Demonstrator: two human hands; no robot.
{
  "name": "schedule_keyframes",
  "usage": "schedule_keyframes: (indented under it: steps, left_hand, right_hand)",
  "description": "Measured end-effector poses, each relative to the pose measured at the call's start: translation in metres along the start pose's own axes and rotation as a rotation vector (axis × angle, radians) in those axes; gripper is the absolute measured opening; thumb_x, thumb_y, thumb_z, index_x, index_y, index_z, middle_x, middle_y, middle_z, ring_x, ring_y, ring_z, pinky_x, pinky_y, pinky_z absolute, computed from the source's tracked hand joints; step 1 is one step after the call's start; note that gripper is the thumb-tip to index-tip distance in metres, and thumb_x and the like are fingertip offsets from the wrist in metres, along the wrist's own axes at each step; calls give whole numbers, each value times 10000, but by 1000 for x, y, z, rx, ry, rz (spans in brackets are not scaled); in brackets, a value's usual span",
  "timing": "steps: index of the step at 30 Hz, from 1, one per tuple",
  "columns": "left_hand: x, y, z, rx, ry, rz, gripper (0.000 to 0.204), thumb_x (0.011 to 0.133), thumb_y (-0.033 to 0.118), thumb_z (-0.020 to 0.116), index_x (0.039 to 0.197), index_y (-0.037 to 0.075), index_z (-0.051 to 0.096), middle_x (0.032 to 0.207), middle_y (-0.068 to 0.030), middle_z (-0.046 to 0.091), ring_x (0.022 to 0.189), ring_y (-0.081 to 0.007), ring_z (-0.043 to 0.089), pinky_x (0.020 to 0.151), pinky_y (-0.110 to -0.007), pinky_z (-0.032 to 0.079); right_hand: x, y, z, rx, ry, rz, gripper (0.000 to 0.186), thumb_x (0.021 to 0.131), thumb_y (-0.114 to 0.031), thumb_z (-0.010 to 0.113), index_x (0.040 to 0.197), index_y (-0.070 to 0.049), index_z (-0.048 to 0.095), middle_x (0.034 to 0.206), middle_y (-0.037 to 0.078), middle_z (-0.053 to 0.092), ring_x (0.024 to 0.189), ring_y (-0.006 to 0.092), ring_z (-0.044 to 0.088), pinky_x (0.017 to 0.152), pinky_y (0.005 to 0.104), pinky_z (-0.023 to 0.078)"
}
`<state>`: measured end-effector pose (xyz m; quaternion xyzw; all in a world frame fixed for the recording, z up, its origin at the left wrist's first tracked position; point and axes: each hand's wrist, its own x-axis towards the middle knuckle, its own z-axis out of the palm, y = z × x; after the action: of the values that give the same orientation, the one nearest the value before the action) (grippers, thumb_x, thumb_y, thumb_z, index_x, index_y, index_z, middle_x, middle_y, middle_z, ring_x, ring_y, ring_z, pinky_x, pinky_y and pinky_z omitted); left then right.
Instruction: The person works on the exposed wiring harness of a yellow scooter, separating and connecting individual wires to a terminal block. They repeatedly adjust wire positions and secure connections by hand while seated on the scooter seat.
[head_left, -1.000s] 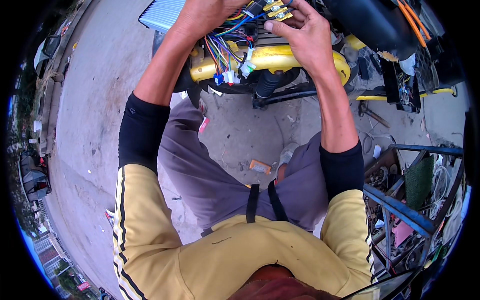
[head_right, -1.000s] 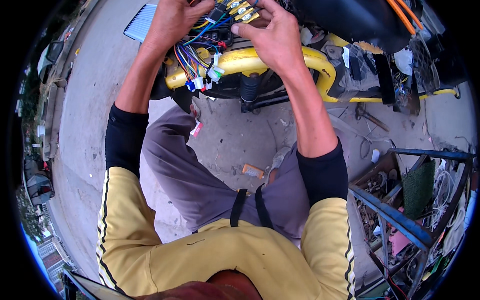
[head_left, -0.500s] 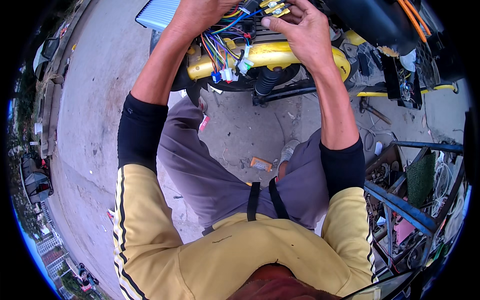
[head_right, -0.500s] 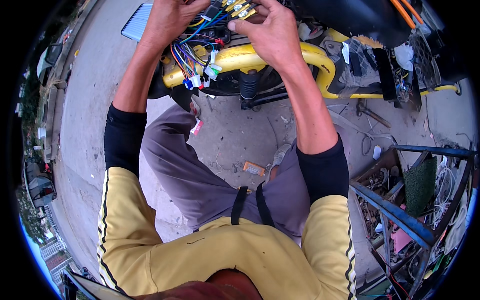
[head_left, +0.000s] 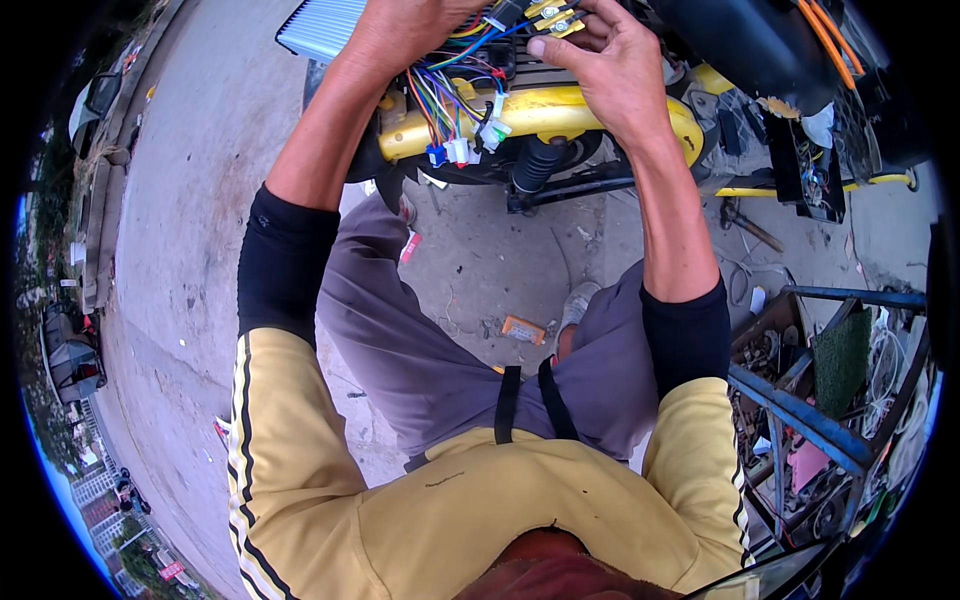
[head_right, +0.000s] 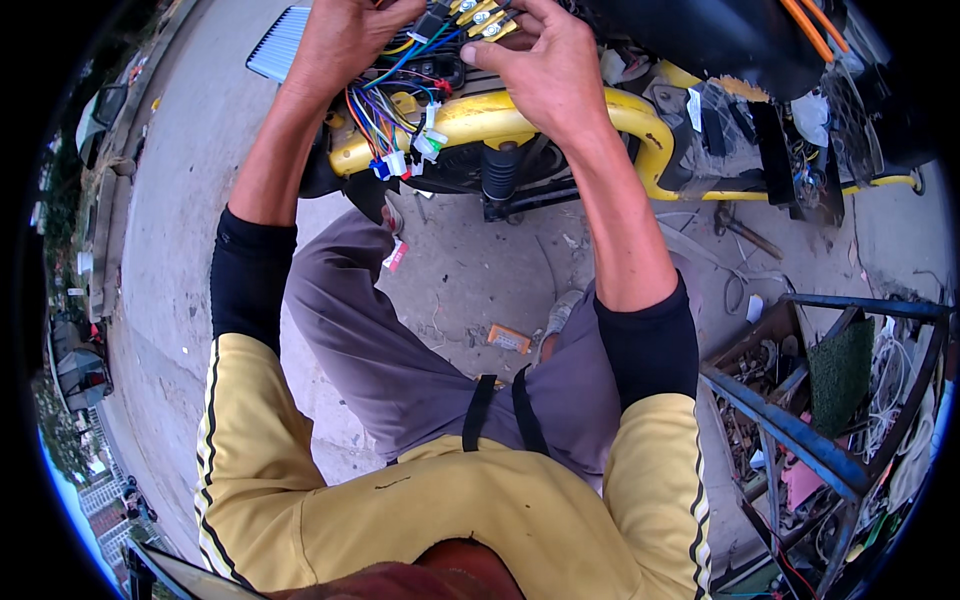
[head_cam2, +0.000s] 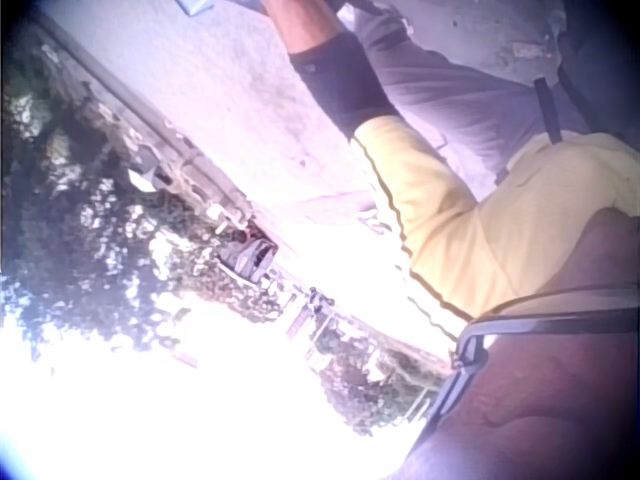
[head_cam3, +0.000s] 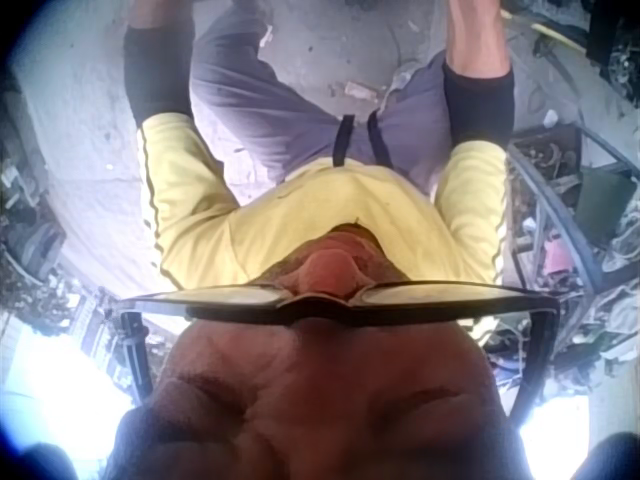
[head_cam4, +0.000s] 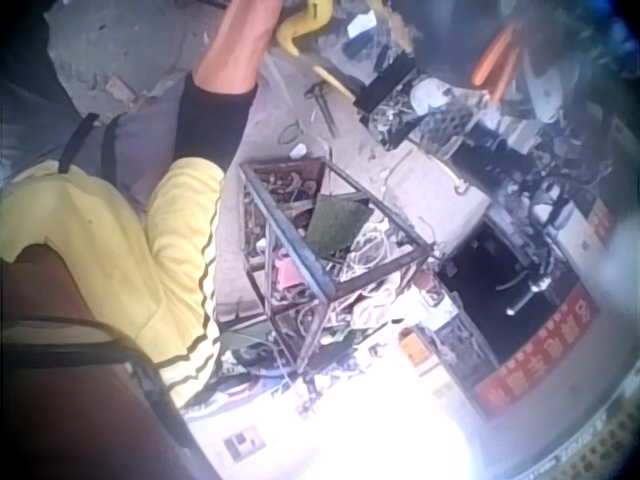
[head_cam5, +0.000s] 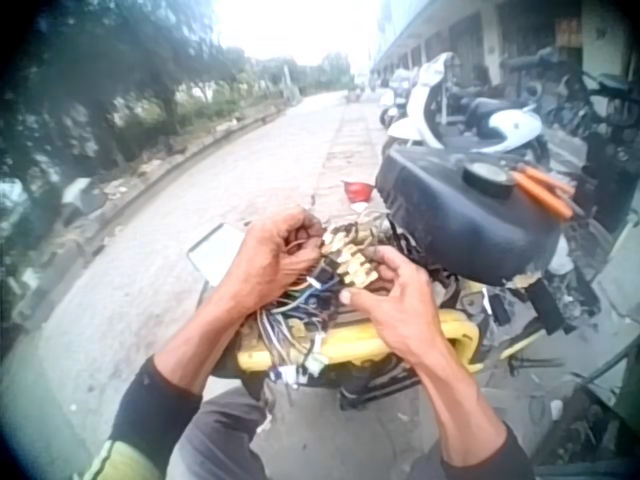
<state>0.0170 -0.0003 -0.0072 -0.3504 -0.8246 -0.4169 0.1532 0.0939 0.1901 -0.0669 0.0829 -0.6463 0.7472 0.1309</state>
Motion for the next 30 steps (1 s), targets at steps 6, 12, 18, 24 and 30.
schedule_keyframes:
  steps: [6, 12, 18, 24, 30]
  left_hand:
    - [1, -1, 0, 17, -1, 34, 63, 896, 35, 712, 907, 17, 653, 717, 6, 544, 684, -74, 495, 614, -270, 434]
    - [1, 0, -1, 47, -5, 24, 72, 884, 38, 719, 900, 17, 652, 716, 0, 547, 681, -78, 496, 613, -272, 435]
    - [1, 2, 0, 25, -14, -19, 69, 884, 36, 714, 888, 23, 646, 701, 10, 538, 670, -76, 488, 605, -271, 431]
    - [0, 1, 0, 10, -9, -4, 66, 895, 34, 711, 891, 24, 646, 695, 15, 538, 668, -71, 487, 602, -268, 429]
    - [0, 1, 0, 16, -7, -1, 63, 897, 38, 714, 899, 22, 653, 701, 10, 545, 675, -74, 494, 609, -272, 437]
  right_hand:
    - [0, -1, 0, 7, -3, 3, 474, 821, 111, 761, 1270, 42, 626, 1087, 69, 730, 953, 117, 674, 851, 268, 556]
    - [0, -2, 0, -33, 1, 13, 471, 822, 107, 764, 1267, 34, 631, 1077, 62, 730, 951, 114, 673, 854, 268, 555]
    - [-2, -6, 0, -39, -4, 10, 472, 821, 105, 768, 1268, 35, 632, 1076, 62, 730, 948, 115, 674, 852, 269, 558]
    - [0, -3, 0, -18, -3, 11, 473, 821, 109, 767, 1268, 33, 635, 1075, 62, 732, 951, 116, 674, 854, 269, 560]
    - [-2, -7, 1, -62, 12, 18, 465, 814, 102, 772, 1255, 33, 641, 1066, 61, 735, 947, 117, 675, 854, 271, 559]
